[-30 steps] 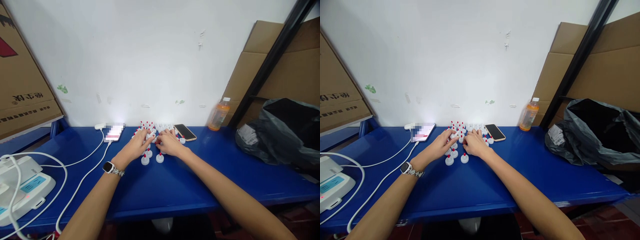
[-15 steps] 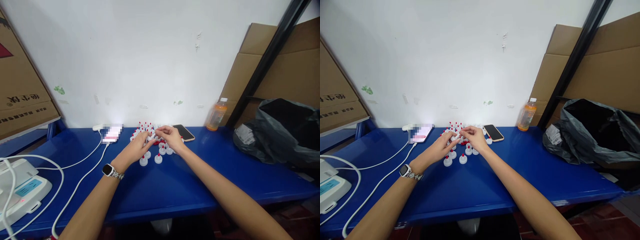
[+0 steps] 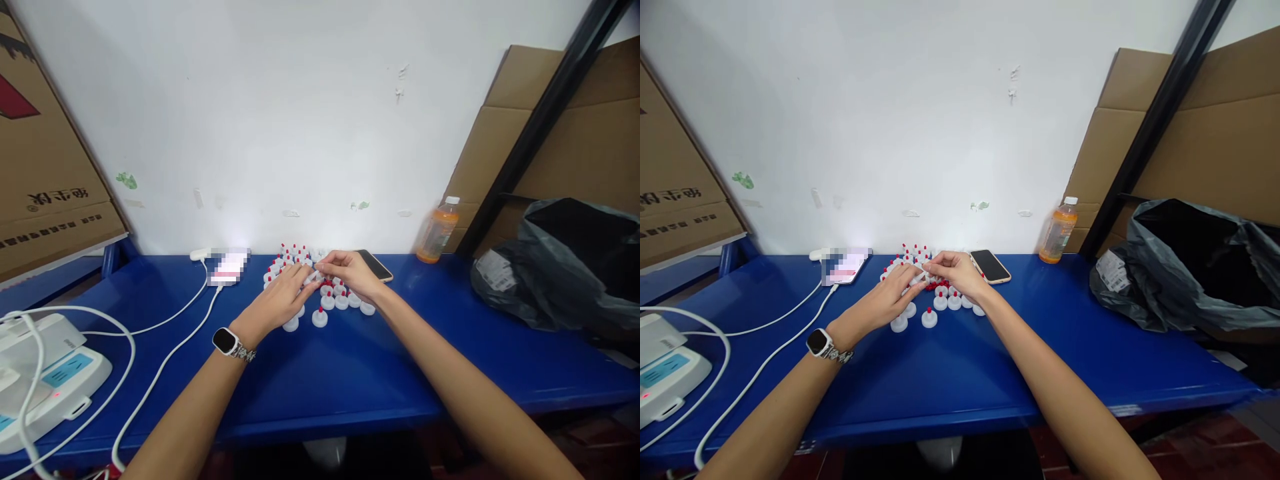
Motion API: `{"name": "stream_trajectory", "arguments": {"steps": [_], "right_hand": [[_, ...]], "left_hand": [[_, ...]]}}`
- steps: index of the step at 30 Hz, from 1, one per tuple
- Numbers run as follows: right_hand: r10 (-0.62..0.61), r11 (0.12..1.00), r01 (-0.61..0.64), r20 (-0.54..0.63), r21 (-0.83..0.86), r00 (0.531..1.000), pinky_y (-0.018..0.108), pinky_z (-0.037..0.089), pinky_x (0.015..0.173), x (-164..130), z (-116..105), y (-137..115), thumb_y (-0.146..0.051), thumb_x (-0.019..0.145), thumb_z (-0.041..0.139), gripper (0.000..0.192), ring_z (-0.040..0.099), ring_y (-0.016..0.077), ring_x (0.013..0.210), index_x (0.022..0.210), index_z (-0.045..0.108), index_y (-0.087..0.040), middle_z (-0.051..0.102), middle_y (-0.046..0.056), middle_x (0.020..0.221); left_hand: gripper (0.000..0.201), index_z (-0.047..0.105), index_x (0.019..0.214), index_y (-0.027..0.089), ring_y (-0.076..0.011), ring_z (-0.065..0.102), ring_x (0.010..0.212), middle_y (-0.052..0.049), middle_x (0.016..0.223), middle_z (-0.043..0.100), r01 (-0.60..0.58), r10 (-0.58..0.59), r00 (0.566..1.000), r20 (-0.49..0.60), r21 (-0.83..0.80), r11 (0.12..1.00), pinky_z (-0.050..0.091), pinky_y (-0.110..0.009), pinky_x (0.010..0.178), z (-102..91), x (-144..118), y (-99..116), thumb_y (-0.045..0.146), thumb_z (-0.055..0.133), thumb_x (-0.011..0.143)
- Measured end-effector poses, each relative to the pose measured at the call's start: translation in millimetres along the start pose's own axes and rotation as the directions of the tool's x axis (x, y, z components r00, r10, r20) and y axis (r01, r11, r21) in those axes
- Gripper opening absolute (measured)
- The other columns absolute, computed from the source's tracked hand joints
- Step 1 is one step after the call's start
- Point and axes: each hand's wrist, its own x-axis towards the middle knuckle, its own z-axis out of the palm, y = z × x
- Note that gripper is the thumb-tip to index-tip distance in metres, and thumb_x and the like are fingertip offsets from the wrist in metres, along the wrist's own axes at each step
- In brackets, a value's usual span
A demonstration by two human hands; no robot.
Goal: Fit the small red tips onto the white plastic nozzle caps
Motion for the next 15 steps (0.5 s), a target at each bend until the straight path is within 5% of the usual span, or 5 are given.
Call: {"name": "stream_trajectory", "arguments": {"steps": [6,9,11,15], "right_hand": [[-0.009,1.000,0.008,0.048,0.010,0.999,0.030,0.048,0.068,-2,6,5,-0.047,0.069,0.082,0.034,0.061,0.0142,0.068,0.078,0.067,-0.018,0.068,0.001,0.074],[-0.141,0.975,0.134,-0.025,-0.176,0.990,0.027,0.043,0.062,-5,12,8,-0.051,0.080,0.072,0.034,0.057,0.0132,0.063,0.086,0.060,-0.020,0.063,-0.002,0.069],[-0.268,0.863,0.233,-0.015,-0.448,0.963,0.027,0.037,0.059,-7,14,7,-0.049,0.091,0.059,0.031,0.050,0.0122,0.059,0.082,0.054,-0.021,0.055,-0.004,0.064],[-0.346,0.445,0.371,0.226,-0.815,0.911,0.030,0.034,0.068,-10,12,-1,-0.036,0.104,0.035,0.037,0.048,0.0143,0.065,0.071,0.047,-0.020,0.053,0.000,0.067]], "left_hand": [[0.036,0.052,0.107,0.020,-0.0227,0.055,0.096,-0.007,0.102,0.060,0.012,-0.012,1.000,-0.001,0.029,1.000,0.047,-0.039,0.086,2.4,0,-1,0.046,0.027,0.105],[0.035,0.050,0.110,0.020,-0.0224,0.056,0.095,-0.007,0.104,0.060,0.028,-0.027,0.999,-0.024,0.044,0.999,0.047,-0.038,0.084,2.2,1,-2,0.043,0.026,0.105],[0.034,0.050,0.111,0.020,-0.0223,0.055,0.096,-0.007,0.104,0.060,0.024,-0.022,0.999,-0.042,0.061,0.998,0.047,-0.038,0.084,1.7,1,-3,0.042,0.026,0.106],[0.031,0.049,0.104,0.020,-0.0220,0.056,0.094,-0.007,0.103,0.060,-0.004,0.008,0.999,-0.039,0.118,0.993,0.048,-0.039,0.085,1.2,0,-2,0.041,0.026,0.106]]}}
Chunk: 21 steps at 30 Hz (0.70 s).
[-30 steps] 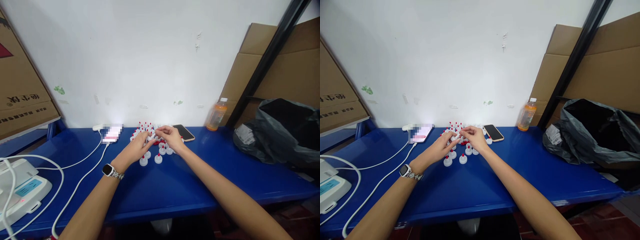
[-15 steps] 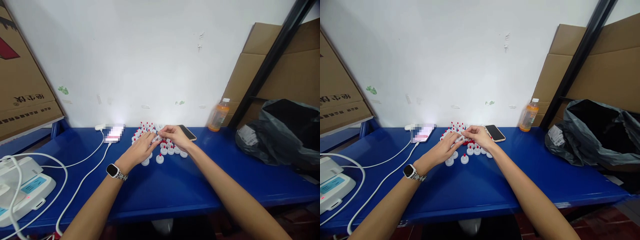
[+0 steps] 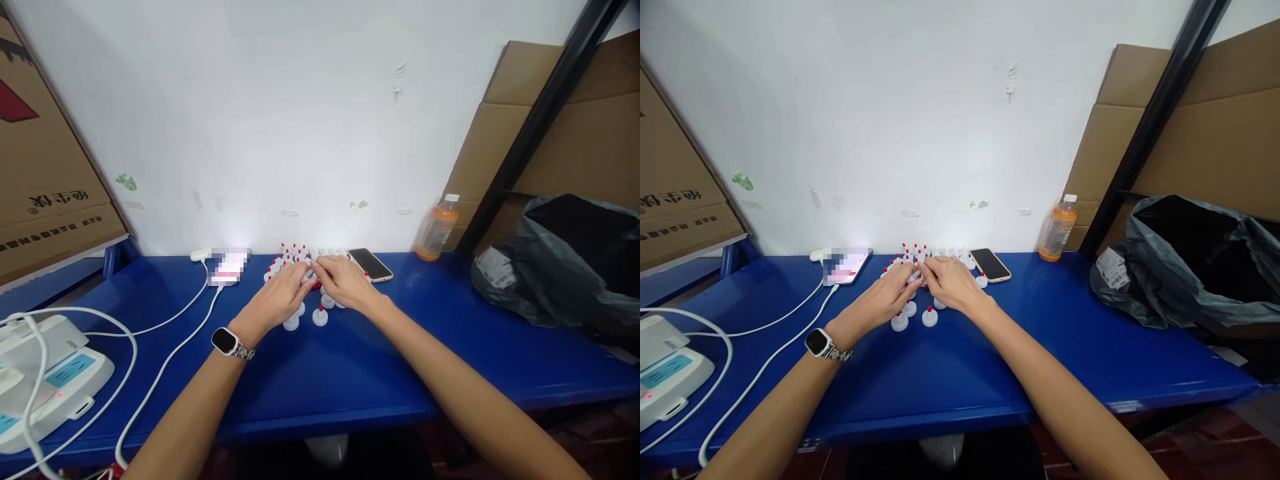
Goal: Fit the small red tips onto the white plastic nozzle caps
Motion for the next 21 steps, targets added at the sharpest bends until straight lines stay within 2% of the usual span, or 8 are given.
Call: {"name": "stream_trajectory", "arguments": {"steps": [3,9,13,17,21], "right_hand": [[-0.031,0.993,0.040,0.081,-0.113,0.996,0.030,0.034,0.073,1,-4,-1,-0.032,0.105,0.030,0.037,0.050,0.0157,0.069,0.075,0.048,-0.020,0.056,0.002,0.071],[0.022,0.997,-0.016,0.085,-0.080,0.996,0.028,0.033,0.068,0,-1,-9,-0.036,0.105,0.029,0.036,0.049,0.0159,0.065,0.078,0.047,-0.021,0.053,0.000,0.066],[0.077,0.991,-0.080,0.033,0.107,0.996,0.027,0.033,0.064,2,5,-14,-0.039,0.104,0.033,0.033,0.048,0.0139,0.062,0.079,0.048,-0.022,0.052,-0.002,0.066],[0.195,0.922,-0.167,-0.045,0.350,0.980,0.025,0.035,0.059,5,5,-7,-0.038,0.098,0.046,0.024,0.048,0.0115,0.059,0.084,0.053,-0.021,0.055,-0.004,0.067],[0.231,0.907,-0.213,-0.008,0.364,0.973,0.025,0.040,0.061,3,2,9,-0.032,0.092,0.053,0.018,0.054,0.0120,0.064,0.087,0.063,-0.018,0.066,0.000,0.077]], "left_hand": [[0.029,0.049,0.102,0.019,-0.0226,0.056,0.095,-0.008,0.104,0.060,-0.042,0.042,0.999,0.019,0.039,0.998,0.049,-0.040,0.086,1.2,-1,2,0.038,0.027,0.106],[0.024,0.048,0.102,0.017,-0.0247,0.057,0.097,-0.011,0.104,0.059,-0.029,0.029,1.000,0.012,0.052,0.998,0.050,-0.043,0.087,4.7,1,3,0.033,0.031,0.104],[0.022,0.049,0.105,0.017,-0.0243,0.057,0.097,-0.011,0.105,0.059,-0.017,0.017,1.000,-0.001,0.003,1.000,0.050,-0.043,0.088,5.3,2,-1,0.031,0.033,0.103],[0.031,0.048,0.119,0.021,-0.0217,0.059,0.093,-0.008,0.108,0.060,0.074,-0.081,0.995,-0.049,-0.146,0.987,0.050,-0.039,0.082,4.6,2,-11,0.045,0.043,0.100],[0.043,0.046,0.130,0.022,-0.0218,0.060,0.094,-0.007,0.107,0.062,0.125,-0.137,0.989,-0.047,-0.194,0.973,0.049,-0.037,0.080,4.8,0,-33,0.047,0.053,0.095]]}}
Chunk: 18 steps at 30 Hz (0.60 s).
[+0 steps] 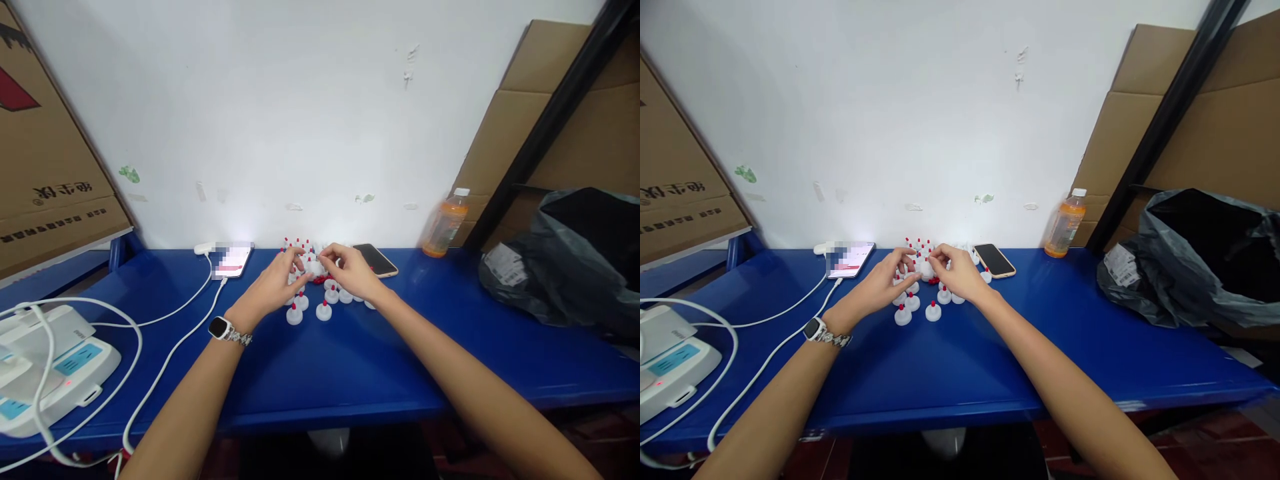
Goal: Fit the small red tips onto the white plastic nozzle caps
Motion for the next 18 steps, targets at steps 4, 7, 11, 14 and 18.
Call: {"name": "stream_trajectory", "arguments": {"steps": [4,7,11,14,18], "right_hand": [[0.009,0.988,0.015,0.157,-0.151,0.988,0.026,0.041,0.065,-1,0,10,-0.024,0.087,0.056,0.015,0.058,0.0138,0.067,0.087,0.070,-0.017,0.071,0.002,0.080],[-0.029,0.948,0.111,0.266,-0.300,0.964,0.029,0.042,0.073,1,7,11,-0.017,0.081,0.058,0.014,0.061,0.0158,0.072,0.084,0.072,-0.018,0.072,0.002,0.080],[-0.009,0.917,0.146,0.346,-0.371,0.938,0.032,0.041,0.083,6,20,9,-0.015,0.081,0.058,0.016,0.062,0.0146,0.068,0.082,0.073,-0.020,0.073,0.000,0.075],[0.016,0.945,0.086,0.306,-0.317,0.952,0.031,0.042,0.083,10,23,9,-0.018,0.083,0.059,0.019,0.065,0.0156,0.074,0.096,0.073,-0.020,0.075,0.000,0.081],[0.050,0.942,0.002,0.147,-0.336,0.988,0.031,0.043,0.082,15,14,17,-0.020,0.086,0.055,0.025,0.065,0.0165,0.078,0.105,0.071,-0.020,0.076,0.002,0.091]], "left_hand": [[0.028,0.064,0.105,0.021,-0.0253,0.056,0.099,-0.007,0.102,0.061,0.024,-0.034,0.998,0.057,0.164,0.986,0.046,-0.040,0.085,-3.4,-1,-13,0.045,0.057,0.093],[0.026,0.069,0.099,0.022,-0.0272,0.054,0.099,-0.008,0.101,0.059,0.042,-0.075,0.992,0.097,0.305,0.952,0.045,-0.041,0.084,-4.2,-2,-9,0.045,0.060,0.090],[0.019,0.070,0.097,0.022,-0.0265,0.053,0.099,-0.008,0.102,0.060,0.038,-0.088,0.990,0.112,0.388,0.921,0.043,-0.040,0.084,-4.4,-2,-1,0.033,0.055,0.094],[0.019,0.069,0.097,0.021,-0.0256,0.054,0.097,-0.008,0.100,0.061,0.042,-0.091,0.991,0.102,0.410,0.911,0.042,-0.039,0.082,-4.9,-2,-3,0.027,0.051,0.095],[0.019,0.068,0.101,0.020,-0.0259,0.053,0.098,-0.008,0.102,0.063,0.058,-0.095,0.993,0.064,0.435,0.898,0.042,-0.039,0.083,-5.3,-3,-8,0.028,0.051,0.095]]}}
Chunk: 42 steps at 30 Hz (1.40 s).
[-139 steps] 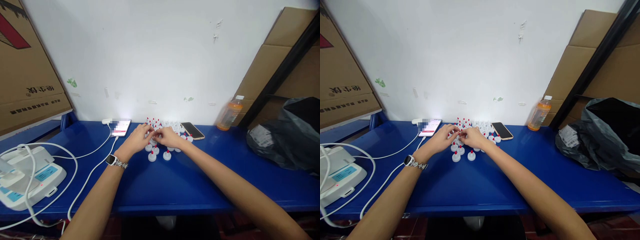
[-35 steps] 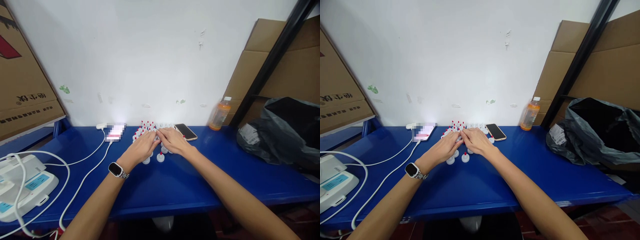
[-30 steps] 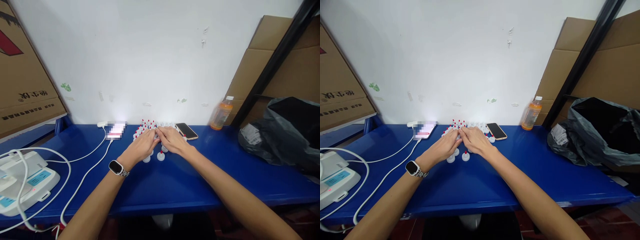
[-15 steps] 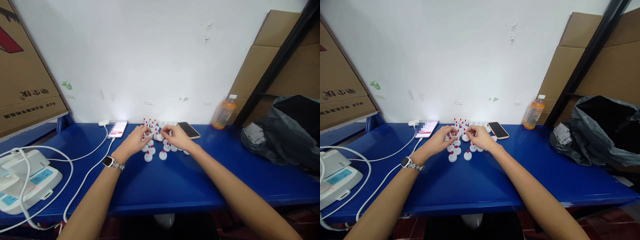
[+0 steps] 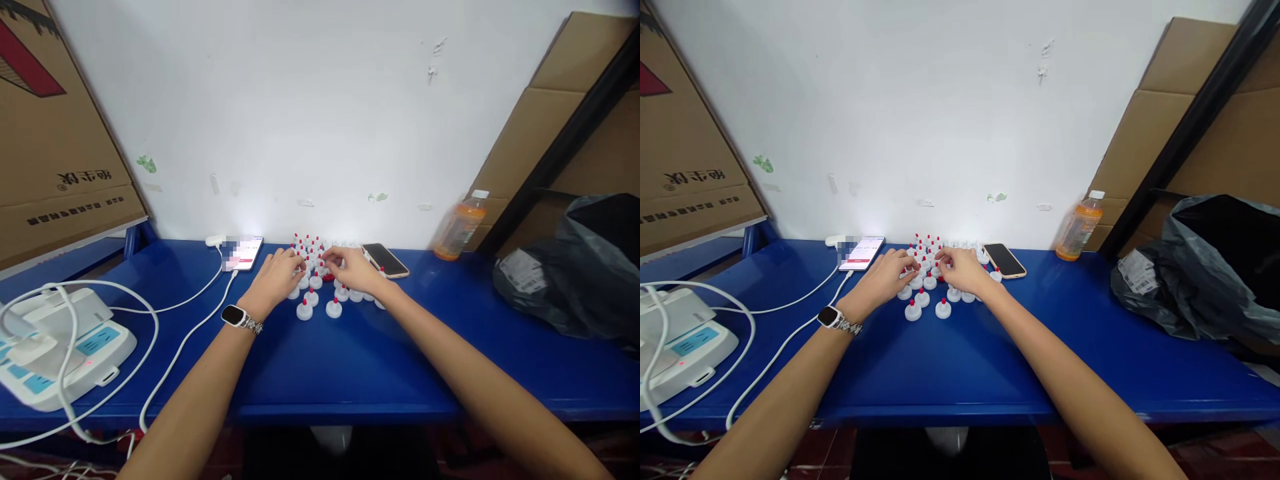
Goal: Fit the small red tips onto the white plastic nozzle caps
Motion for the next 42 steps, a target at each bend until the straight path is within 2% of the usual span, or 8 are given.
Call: {"name": "stream_trajectory", "arguments": {"steps": [6,18,25,29,32,35,38,42], "right_hand": [[0.126,0.969,-0.120,0.013,-0.214,0.992,0.036,0.039,0.089,11,-14,25,-0.027,0.085,0.058,0.022,0.065,0.0208,0.085,0.100,0.073,-0.020,0.075,0.005,0.094],[0.203,0.931,-0.196,-0.008,-0.307,0.979,0.044,0.032,0.097,42,-11,46,-0.030,0.088,0.055,0.032,0.061,0.0270,0.105,0.114,0.069,-0.017,0.073,0.011,0.104],[0.222,0.934,-0.217,-0.014,-0.284,0.975,0.043,0.030,0.098,60,-4,45,-0.017,0.086,0.053,0.020,0.064,0.0222,0.093,0.087,0.072,-0.016,0.075,0.009,0.090],[0.151,0.987,-0.157,-0.156,-0.028,0.976,0.036,0.039,0.091,33,-17,23,-0.024,0.086,0.056,0.016,0.064,0.0180,0.084,0.087,0.071,-0.017,0.074,0.005,0.087],[0.102,0.943,-0.066,-0.096,0.327,0.990,0.029,0.045,0.072,6,-22,3,-0.031,0.085,0.061,0.018,0.063,0.0158,0.073,0.088,0.070,-0.016,0.073,0.004,0.083],[0.048,0.904,-0.024,-0.046,0.426,0.998,0.027,0.045,0.067,-12,-18,-8,-0.036,0.088,0.059,0.023,0.062,0.0151,0.071,0.088,0.071,-0.016,0.073,0.004,0.082],[0.042,0.951,-0.022,-0.056,0.309,0.998,0.031,0.044,0.076,-18,-12,-6,-0.034,0.093,0.053,0.025,0.062,0.0167,0.078,0.096,0.071,-0.018,0.074,0.004,0.085],[-0.013,0.989,0.008,-0.030,-0.150,0.999,0.043,0.033,0.093,-13,-5,4,-0.032,0.087,0.062,0.016,0.056,0.0251,0.097,0.087,0.073,-0.022,0.071,0.007,0.094]], "left_hand": [[0.025,0.066,0.103,0.021,-0.0261,0.054,0.096,-0.008,0.103,0.063,-0.021,0.018,0.999,-0.052,-0.056,0.998,0.043,-0.041,0.082,0.7,2,1,0.036,0.047,0.098],[0.027,0.064,0.101,0.021,-0.0249,0.054,0.100,-0.007,0.103,0.062,-0.134,0.125,0.990,-0.066,-0.150,0.980,0.043,-0.042,0.090,4.1,7,29,0.033,0.041,0.101],[0.027,0.064,0.102,0.022,-0.0260,0.055,0.102,-0.007,0.104,0.062,-0.116,0.105,0.992,-0.075,-0.167,0.979,0.044,-0.045,0.091,3.3,5,27,0.036,0.041,0.101],[0.031,0.057,0.121,0.021,-0.0277,0.053,0.110,-0.010,0.119,0.057,-0.108,0.075,0.981,-0.180,-0.179,0.978,0.045,-0.046,0.096,2.5,4,26,0.039,0.045,0.099],[0.043,0.049,0.133,0.021,-0.0294,0.050,0.118,-0.012,0.129,0.055,-0.103,0.060,0.975,-0.216,-0.195,0.975,0.044,-0.046,0.099,3.3,3,28,0.042,0.051,0.096],[0.038,0.053,0.128,0.023,-0.0280,0.054,0.111,-0.009,0.123,0.062,-0.126,0.097,0.987,-0.128,-0.245,0.961,0.045,-0.045,0.096,5.8,3,25,0.044,0.049,0.097],[0.035,0.058,0.120,0.021,-0.0265,0.058,0.105,-0.008,0.115,0.066,-0.122,0.110,0.992,-0.058,-0.295,0.947,0.045,-0.045,0.094,8.2,3,19,0.047,0.043,0.099],[0.036,0.059,0.115,0.020,-0.0274,0.057,0.107,-0.009,0.114,0.066,-0.098,0.076,0.993,-0.090,-0.274,0.957,0.045,-0.047,0.096,8.4,4,14,0.047,0.040,0.100]]}}
